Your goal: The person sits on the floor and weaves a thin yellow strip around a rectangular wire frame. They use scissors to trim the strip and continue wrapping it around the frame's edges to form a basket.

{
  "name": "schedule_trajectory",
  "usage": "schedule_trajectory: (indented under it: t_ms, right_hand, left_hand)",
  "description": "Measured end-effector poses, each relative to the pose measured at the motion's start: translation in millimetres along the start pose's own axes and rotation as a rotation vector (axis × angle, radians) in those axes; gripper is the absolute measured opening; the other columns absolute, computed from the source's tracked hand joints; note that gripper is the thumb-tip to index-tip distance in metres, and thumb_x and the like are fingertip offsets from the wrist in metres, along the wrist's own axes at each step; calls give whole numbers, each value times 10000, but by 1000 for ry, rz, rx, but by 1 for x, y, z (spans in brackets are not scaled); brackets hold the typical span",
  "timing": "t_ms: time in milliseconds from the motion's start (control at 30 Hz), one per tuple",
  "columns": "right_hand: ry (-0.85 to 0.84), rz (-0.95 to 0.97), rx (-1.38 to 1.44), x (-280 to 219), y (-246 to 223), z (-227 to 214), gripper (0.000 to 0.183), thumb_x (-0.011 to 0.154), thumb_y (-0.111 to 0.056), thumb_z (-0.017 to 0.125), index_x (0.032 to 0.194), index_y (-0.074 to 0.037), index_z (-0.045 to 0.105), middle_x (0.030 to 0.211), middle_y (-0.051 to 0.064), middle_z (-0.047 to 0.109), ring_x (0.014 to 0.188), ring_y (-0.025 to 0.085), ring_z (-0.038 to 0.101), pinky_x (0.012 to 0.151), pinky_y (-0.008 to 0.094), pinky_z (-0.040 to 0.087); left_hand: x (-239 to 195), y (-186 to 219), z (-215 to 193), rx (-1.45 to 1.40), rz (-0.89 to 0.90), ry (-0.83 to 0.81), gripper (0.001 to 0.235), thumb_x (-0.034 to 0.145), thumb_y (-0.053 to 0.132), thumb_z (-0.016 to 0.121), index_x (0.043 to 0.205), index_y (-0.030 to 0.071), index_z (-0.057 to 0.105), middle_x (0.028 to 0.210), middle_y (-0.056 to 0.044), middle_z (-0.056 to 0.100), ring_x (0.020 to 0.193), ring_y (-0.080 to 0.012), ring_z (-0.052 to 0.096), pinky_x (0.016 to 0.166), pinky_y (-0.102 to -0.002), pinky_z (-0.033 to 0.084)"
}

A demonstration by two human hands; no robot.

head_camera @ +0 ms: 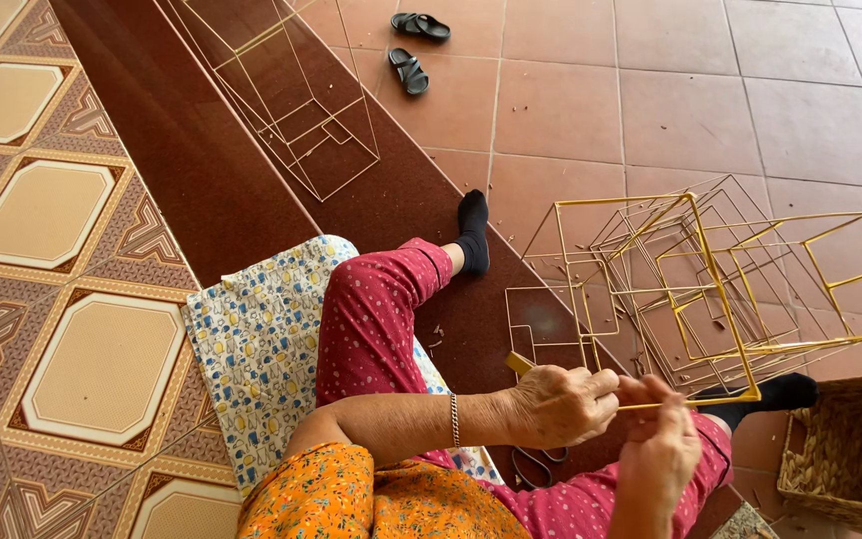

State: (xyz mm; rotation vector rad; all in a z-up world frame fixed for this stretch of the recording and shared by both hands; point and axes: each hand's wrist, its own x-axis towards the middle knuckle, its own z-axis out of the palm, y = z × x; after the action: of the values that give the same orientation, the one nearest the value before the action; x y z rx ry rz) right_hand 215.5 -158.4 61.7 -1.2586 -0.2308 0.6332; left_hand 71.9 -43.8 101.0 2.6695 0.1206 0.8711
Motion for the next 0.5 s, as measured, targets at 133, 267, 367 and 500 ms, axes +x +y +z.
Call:
schedule_trajectory:
  t_ms: [133,267,367,500]
  right_hand:
    - [-149,49,227,-31,34,-6,344,1237,-214,510,1151,101,620,990,94,632,908,146,586,808,290,493]
    - [-48,120,208,-35,32,-4,290,1074,-157,462,1170,48,644,1117,67,684,1037,116,657,892,213,547]
    - [-94,64,150,-34,24,0,266,1117,-155,486,1161,52,650,1065,58,674,971,133,644,829,256,525]
    - [-76,-9,88,-42,11,11,321,1181,-158,468,1094,76,669,1046,116,681,969,145,624,875,266,500]
  left_hand:
    - [0,7,5,-11,-20,-16,163,893,186,684,889,56,586,962,-83,526,778,-204,672,658,-330,568]
    - [2,12,-4,105,58,-57,248,911,184,711,1095,57,603,1073,-54,557,910,-199,676,736,-292,568]
    - [-2,15,-12,-260,-105,18,643,761,279,787,1296,13,547,1049,-120,556,943,-307,668,790,-382,571]
    - [-28,7,-35,-388,-122,80,658,818,103,806,1418,124,536,1337,-82,645,1042,-252,709,876,-318,608]
